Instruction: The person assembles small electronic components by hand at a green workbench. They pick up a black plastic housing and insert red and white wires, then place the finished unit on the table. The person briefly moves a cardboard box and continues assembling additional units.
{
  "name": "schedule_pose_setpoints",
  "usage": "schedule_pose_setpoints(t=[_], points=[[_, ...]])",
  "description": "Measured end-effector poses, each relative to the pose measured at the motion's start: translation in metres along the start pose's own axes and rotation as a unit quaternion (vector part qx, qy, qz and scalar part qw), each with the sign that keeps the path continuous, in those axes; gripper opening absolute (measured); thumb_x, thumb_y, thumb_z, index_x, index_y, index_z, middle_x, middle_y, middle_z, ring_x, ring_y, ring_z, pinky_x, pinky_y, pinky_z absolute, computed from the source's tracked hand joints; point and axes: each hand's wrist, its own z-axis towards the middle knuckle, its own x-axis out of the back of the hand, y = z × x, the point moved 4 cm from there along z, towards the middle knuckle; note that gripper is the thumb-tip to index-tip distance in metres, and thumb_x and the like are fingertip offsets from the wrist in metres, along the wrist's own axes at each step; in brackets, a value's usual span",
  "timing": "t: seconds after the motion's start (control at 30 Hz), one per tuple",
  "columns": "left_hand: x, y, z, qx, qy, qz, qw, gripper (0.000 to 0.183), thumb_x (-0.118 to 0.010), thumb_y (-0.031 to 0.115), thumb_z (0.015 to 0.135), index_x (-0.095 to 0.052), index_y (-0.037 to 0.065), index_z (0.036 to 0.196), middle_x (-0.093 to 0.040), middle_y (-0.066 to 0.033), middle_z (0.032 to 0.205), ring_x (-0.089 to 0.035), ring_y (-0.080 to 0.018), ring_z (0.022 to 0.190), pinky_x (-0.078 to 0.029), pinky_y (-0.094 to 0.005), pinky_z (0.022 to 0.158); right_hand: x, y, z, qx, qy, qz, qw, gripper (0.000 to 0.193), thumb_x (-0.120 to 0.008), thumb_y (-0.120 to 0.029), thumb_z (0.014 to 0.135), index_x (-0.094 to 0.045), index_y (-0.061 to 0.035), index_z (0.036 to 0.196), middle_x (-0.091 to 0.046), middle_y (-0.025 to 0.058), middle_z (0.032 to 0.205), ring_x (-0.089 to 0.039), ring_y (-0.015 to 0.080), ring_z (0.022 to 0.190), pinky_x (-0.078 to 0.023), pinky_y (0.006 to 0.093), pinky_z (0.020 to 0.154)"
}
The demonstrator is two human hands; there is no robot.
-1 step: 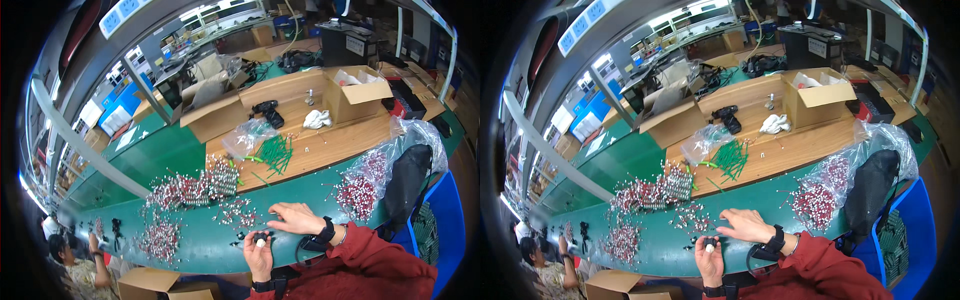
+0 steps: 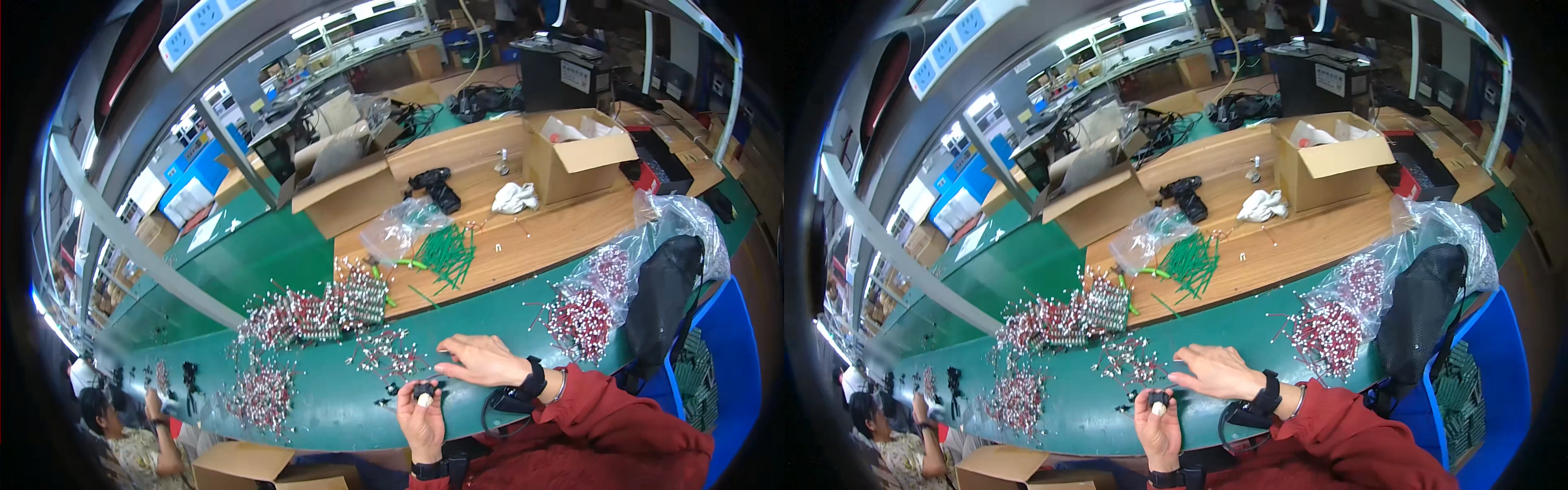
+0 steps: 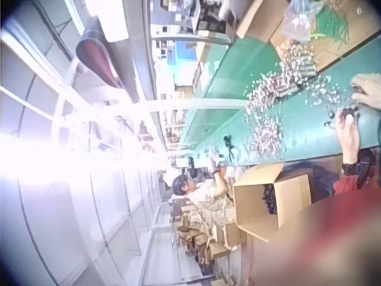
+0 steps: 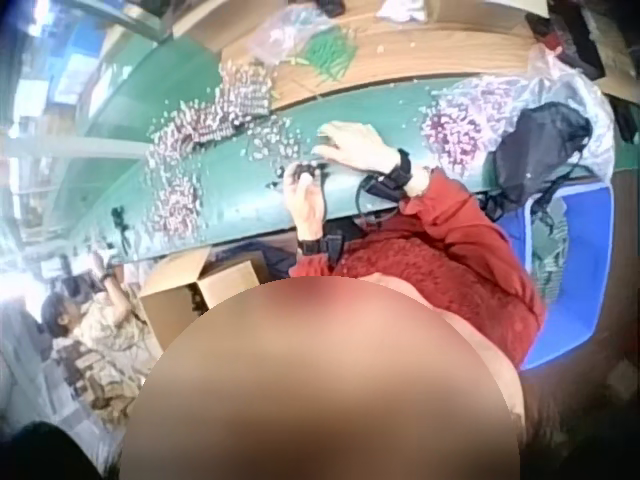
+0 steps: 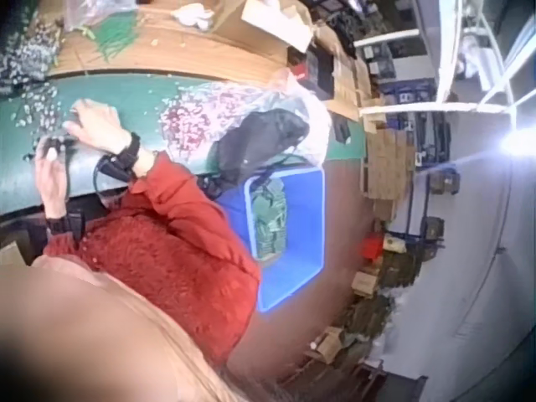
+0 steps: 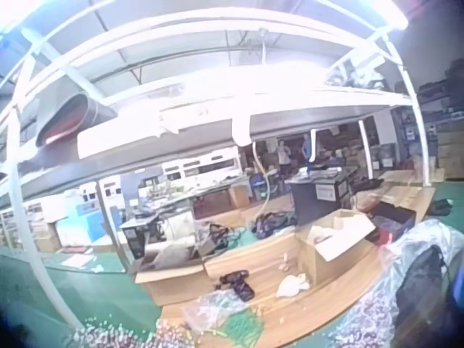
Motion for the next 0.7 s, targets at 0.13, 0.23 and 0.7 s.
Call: schedule_pose_setpoints(t=[0.13, 0.23, 0.7], points=[[-0.004, 0.001, 0.0, -0.018, 0.006, 0.001, 1.0, 0.03, -0.057, -0.007, 0.078, -0.051, 0.003, 0.106, -0.056, -0.0124, 0.103, -0.058, -0.0253, 0.096, -0.051, -0.0331, 0.082, -0.003, -0.001, -0.007, 0.059, 0.012, 0.031, 0.998, 0.024, -0.052, -0.028, 0.088, -0.058, -0.0094, 0.103, -0.056, 0.0096, 0.087, -0.059, 0.0305, 0.08, -0.047, 0.039, 0.063], [-0.008, 0.002, 0.0, -0.022, 0.004, 0.013, 1.0, 0.031, -0.057, -0.007, 0.078, -0.051, 0.003, 0.106, -0.056, -0.0112, 0.103, -0.057, -0.0252, 0.097, -0.052, -0.033, 0.081, -0.008, 0.001, -0.011, 0.09, 0.014, 0.059, 0.994, 0.021, -0.052, -0.023, 0.087, -0.061, -0.0109, 0.103, -0.056, 0.0077, 0.087, -0.059, 0.0285, 0.08, -0.047, 0.0373, 0.062], [0.0, -0.004, 0.002, 0.011, -0.023, 0.025, 0.999, 0.028, -0.055, -0.004, 0.083, -0.051, 0.004, 0.11, -0.054, -0.0073, 0.107, -0.054, -0.017, 0.099, -0.048, -0.0331, 0.087, -0.01, -0.016, -0.012, 0.197, 0.067, -0.016, 0.978, 0.028, -0.061, -0.017, 0.078, -0.061, -0.0094, 0.105, -0.052, 0.0031, 0.065, -0.056, 0.0225, 0.06, -0.044, 0.035, 0.05]])
